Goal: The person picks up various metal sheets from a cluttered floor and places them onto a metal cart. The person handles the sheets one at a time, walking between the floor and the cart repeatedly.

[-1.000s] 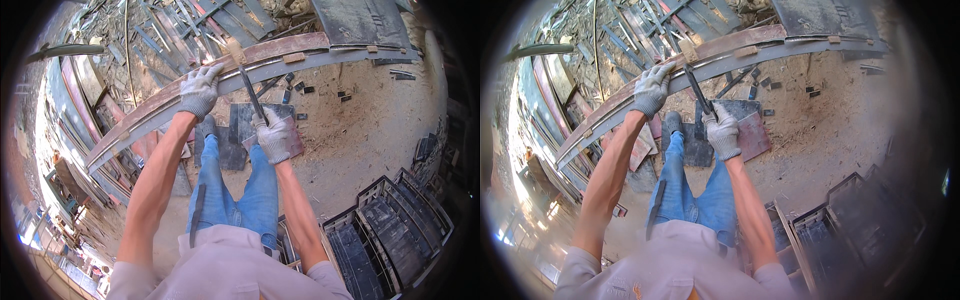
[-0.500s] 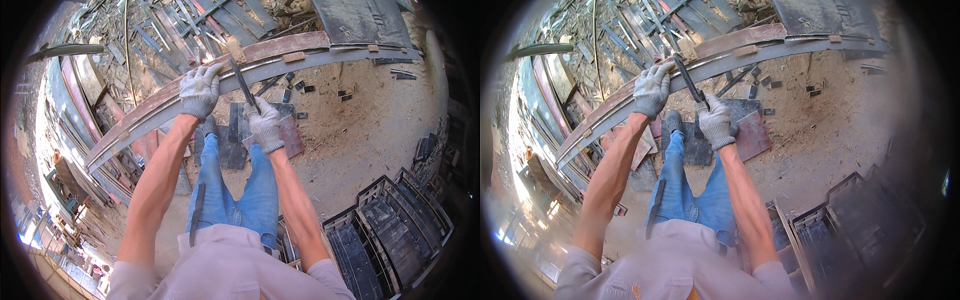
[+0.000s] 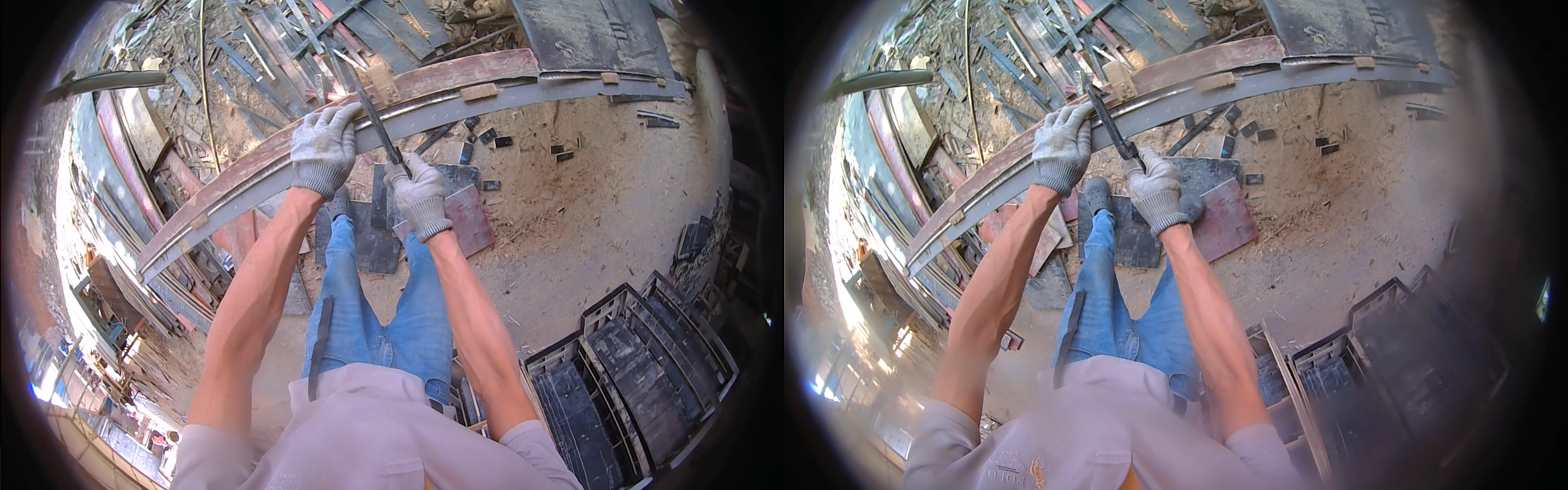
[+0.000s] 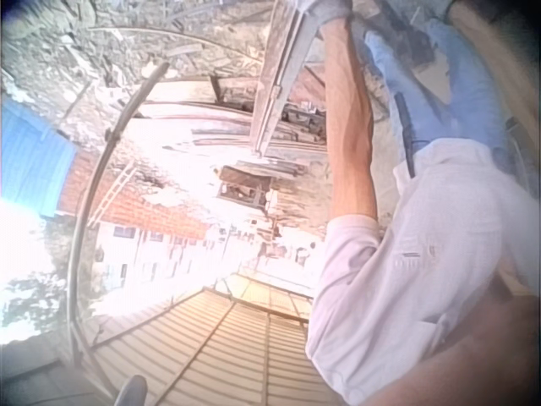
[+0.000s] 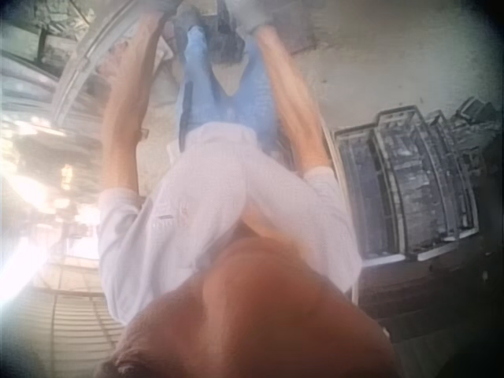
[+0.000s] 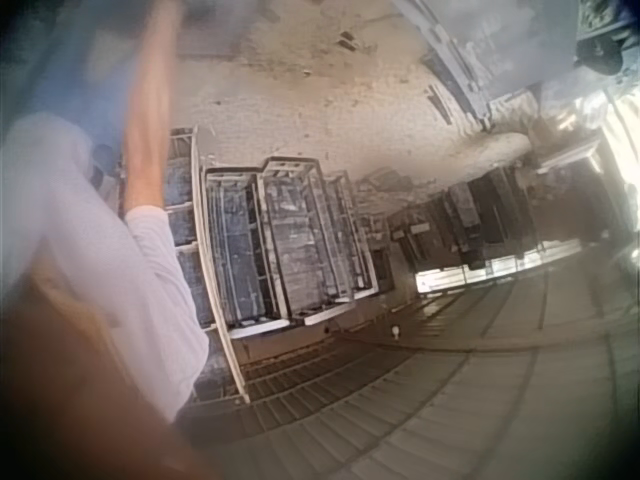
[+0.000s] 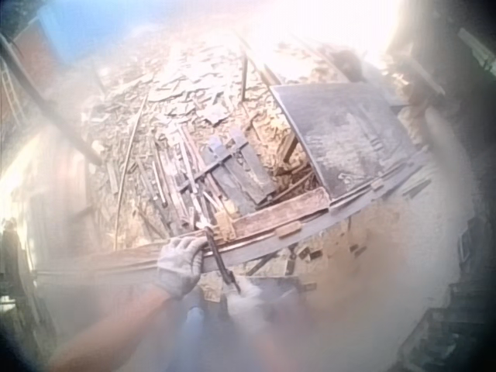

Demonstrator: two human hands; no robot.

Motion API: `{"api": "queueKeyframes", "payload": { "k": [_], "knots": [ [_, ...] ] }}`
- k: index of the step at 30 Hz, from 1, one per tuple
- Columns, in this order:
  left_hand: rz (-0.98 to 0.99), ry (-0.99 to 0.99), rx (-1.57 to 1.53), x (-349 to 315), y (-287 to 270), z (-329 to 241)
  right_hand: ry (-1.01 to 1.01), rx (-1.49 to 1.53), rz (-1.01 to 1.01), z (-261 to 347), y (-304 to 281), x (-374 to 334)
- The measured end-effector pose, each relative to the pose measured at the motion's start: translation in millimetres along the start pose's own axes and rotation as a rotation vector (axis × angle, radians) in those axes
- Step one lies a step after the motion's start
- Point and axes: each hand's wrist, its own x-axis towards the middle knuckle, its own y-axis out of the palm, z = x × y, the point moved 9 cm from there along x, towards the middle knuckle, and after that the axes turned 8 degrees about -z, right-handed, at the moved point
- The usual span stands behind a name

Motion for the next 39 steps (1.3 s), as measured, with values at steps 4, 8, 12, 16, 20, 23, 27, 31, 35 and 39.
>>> {"api": "queueKeyframes", "payload": {
  "k": [4,8,12,16,20,23,27,31,35,39],
  "knots": [
    [-0.009,-0.005,-0.021,-1.0,-0.4,0.4,0.033,-0.002,-0.012,-2.9,0.4,-3.0],
    [0.003,-0.013,-0.031,-0.4,3.2,3.0,0.190,0.050,0.002,-9.2,-1.2,-8.8],
    [0.000,-0.027,-0.020,0.2,1.7,3.5,0.118,-0.247,-0.037,-10.3,-3.4,3.7],
    [0.007,-0.029,-0.021,-0.4,4.8,7.2,0.132,-0.176,-0.056,-24.2,3.7,7.2],
    [-0.001,-0.034,-0.069,0.7,0.5,2.5,0.130,-0.140,-0.062,-31.6,3.5,5.3],
    [-0.011,-0.057,-0.105,1.2,1.9,6.8,0.166,-0.114,-0.047,-30.3,2.8,6.1],
    [-0.010,-0.066,-0.110,1.4,2.4,6.6,0.146,-0.105,-0.045,-35.9,6.6,7.0],
    [0.005,-0.061,-0.115,1.7,4.7,6.9,0.146,-0.060,-0.051,-46.1,12.6,11.0],
    [0.008,-0.056,-0.121,1.8,3.7,5.8,0.176,0.031,-0.049,-54.7,15.5,10.0],
    [0.002,-0.045,-0.118,2.6,3.9,5.8,0.171,-0.020,-0.030,-48.9,14.2,11.1]
  ]
}}
